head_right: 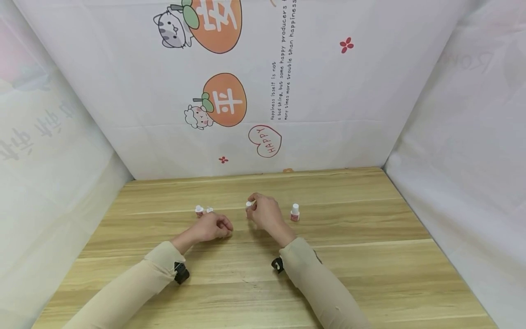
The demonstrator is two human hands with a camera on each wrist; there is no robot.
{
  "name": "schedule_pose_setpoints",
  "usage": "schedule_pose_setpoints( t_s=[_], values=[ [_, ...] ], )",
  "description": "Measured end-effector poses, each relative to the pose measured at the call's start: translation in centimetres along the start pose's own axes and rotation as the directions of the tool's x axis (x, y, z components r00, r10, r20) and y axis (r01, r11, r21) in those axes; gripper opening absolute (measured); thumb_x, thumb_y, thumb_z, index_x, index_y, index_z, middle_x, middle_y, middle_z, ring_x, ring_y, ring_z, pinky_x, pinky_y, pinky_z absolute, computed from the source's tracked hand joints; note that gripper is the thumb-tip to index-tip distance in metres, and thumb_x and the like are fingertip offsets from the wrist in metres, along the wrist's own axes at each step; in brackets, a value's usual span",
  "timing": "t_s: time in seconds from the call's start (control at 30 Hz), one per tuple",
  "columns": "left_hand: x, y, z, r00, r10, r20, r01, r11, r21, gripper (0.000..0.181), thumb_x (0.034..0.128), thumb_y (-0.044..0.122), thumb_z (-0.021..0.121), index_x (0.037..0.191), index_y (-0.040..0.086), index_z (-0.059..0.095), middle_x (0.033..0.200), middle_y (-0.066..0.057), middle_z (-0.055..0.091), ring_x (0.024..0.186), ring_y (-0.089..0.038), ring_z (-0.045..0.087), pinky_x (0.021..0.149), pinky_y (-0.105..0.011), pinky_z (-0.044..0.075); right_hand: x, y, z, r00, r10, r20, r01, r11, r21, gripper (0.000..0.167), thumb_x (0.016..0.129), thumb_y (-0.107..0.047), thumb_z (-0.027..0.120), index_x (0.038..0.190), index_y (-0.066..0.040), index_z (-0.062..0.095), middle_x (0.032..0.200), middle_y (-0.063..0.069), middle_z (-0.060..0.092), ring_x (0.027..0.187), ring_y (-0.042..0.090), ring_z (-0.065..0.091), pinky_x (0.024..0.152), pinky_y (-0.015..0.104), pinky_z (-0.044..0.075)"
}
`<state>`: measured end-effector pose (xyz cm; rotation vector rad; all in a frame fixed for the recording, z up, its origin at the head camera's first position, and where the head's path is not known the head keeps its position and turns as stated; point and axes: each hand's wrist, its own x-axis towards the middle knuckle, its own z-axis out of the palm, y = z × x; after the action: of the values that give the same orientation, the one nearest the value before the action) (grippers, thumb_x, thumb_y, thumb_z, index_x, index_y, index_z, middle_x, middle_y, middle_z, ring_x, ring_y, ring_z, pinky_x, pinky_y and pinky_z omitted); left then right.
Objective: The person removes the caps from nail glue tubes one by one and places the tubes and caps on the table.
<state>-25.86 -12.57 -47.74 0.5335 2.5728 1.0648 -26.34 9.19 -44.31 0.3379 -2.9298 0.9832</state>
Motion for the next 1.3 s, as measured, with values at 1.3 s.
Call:
schedule_pose_setpoints(
  t_s=[1.3],
  values=[
    [0.7, 0.4, 0.6, 0.999, -0.024, -0.040, 0.024, 1.000, 0.002, 0.010, 0.0821, 0.011, 0.076, 0.091, 0.009, 0.075, 0.080, 0.000, 0.073, 0.068, -0.008, 0.057, 0.060, -0.022, 0.047, -0.4, -1.2, 0.7, 0.998, -0.061, 0.029, 0.062, 0.997, -0.045, 0.011, 0.091, -0.024, 0.071, 0.097, -0.015, 0.070, 0.082, -0.004, 0.069, 0.072, 0.011, 0.058, 0.069, 0.030, 0.046]
  ],
)
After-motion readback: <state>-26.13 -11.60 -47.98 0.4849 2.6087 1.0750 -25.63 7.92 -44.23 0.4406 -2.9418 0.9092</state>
